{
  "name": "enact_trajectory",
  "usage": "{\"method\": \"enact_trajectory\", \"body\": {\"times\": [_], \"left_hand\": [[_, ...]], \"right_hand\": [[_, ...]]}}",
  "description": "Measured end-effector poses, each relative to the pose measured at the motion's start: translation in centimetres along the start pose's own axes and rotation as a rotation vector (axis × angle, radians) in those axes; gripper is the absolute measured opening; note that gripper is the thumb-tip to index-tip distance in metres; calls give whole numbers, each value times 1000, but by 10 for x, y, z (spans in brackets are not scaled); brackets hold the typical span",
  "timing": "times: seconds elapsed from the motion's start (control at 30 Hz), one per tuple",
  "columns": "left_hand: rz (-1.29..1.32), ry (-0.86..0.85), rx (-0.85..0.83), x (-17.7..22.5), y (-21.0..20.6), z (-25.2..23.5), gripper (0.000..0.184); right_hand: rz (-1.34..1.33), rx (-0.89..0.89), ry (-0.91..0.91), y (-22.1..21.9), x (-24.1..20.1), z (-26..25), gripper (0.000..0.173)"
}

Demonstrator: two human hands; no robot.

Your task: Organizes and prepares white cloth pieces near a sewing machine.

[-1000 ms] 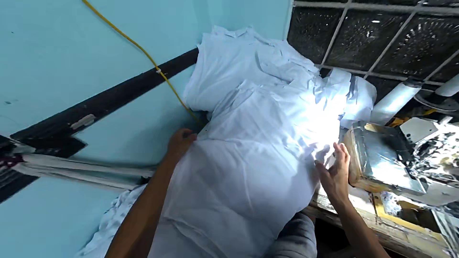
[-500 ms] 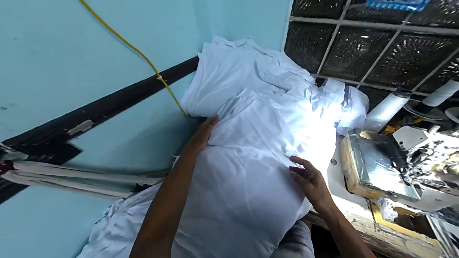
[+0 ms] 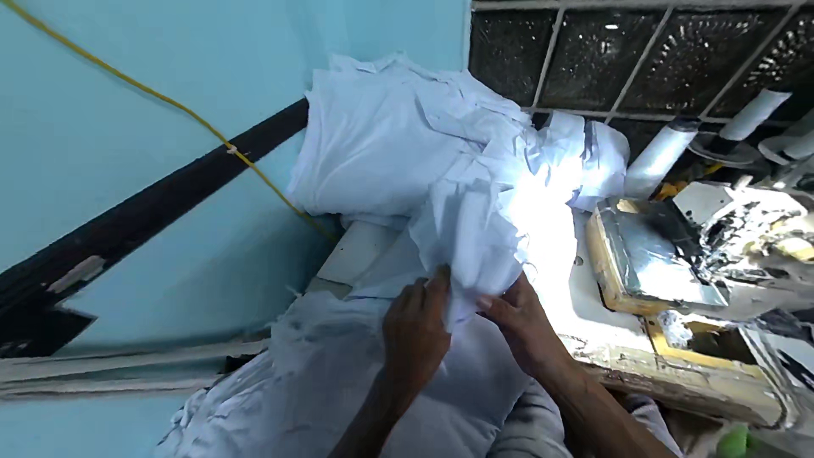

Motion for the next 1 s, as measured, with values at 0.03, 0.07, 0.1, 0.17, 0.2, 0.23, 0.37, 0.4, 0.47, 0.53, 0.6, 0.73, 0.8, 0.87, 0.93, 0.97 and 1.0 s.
{"method": "enact_trajectory", "body": {"times": [0.03, 0.07, 0.1, 0.17, 0.2, 0.23, 0.37, 0.4, 0.47, 0.53, 0.6, 0.73, 0.8, 0.87, 0.93, 0.97, 1.0], "left_hand": [[0, -35, 6, 9, 0, 7, 54], [2, -62, 6, 15, -1, 13, 56], [3, -85, 7, 19, -2, 18, 55], [28, -90, -8, 18, -4, 22, 55], [55, -75, -22, 15, -4, 21, 58], [89, -53, -40, 11, -4, 18, 66], [147, -18, -79, 5, -4, 14, 68], [143, -19, -75, 7, -4, 14, 58], [145, -9, -65, 9, -3, 15, 47], [195, 25, -82, 5, -2, 15, 48], [271, 93, -120, -4, -3, 14, 56], [340, 150, -150, -15, -5, 13, 54], [335, 118, -171, -14, -6, 15, 58], [287, 43, -184, -6, -7, 18, 68], [219, -32, -173, 3, -8, 21, 79], [209, -48, -177, 5, -8, 22, 82], [218, -48, -190, 6, -8, 23, 85]], "right_hand": [[-31, 54, -32, 3, 2, 1, 78], [-60, 97, -47, 6, 4, 3, 72], [-86, 133, -53, 10, 7, 5, 64], [-132, 163, -64, 17, 13, 6, 43], [-141, 163, -80, 20, 15, 5, 34], [-137, 160, -99, 22, 17, 4, 31], [-131, 186, -187, 25, 22, -3, 36], [-123, 196, -190, 25, 21, -4, 31], [-96, 207, -178, 28, 18, -5, 27], [-62, 227, -143, 33, 16, -6, 31], [-34, 231, -93, 39, 17, -8, 35], [-43, 211, -81, 44, 21, -3, 38], [-97, 179, -88, 46, 22, 0, 35], [-105, 141, -68, 48, 18, 2, 35], [-46, 153, -42, 52, 13, 4, 44], [-17, 181, -42, 54, 12, 3, 41], [-11, 214, -50, 57, 12, 3, 34]]}}
Point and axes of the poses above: each hand's wrist, its own z-axis away from the middle knuckle, its own y-axis out of the back of the hand, x = y × z, the point moved 10 cm from there along -z, towards the middle knuckle, and after that the axes turned 12 degrees about x, right-handed, at the moved point
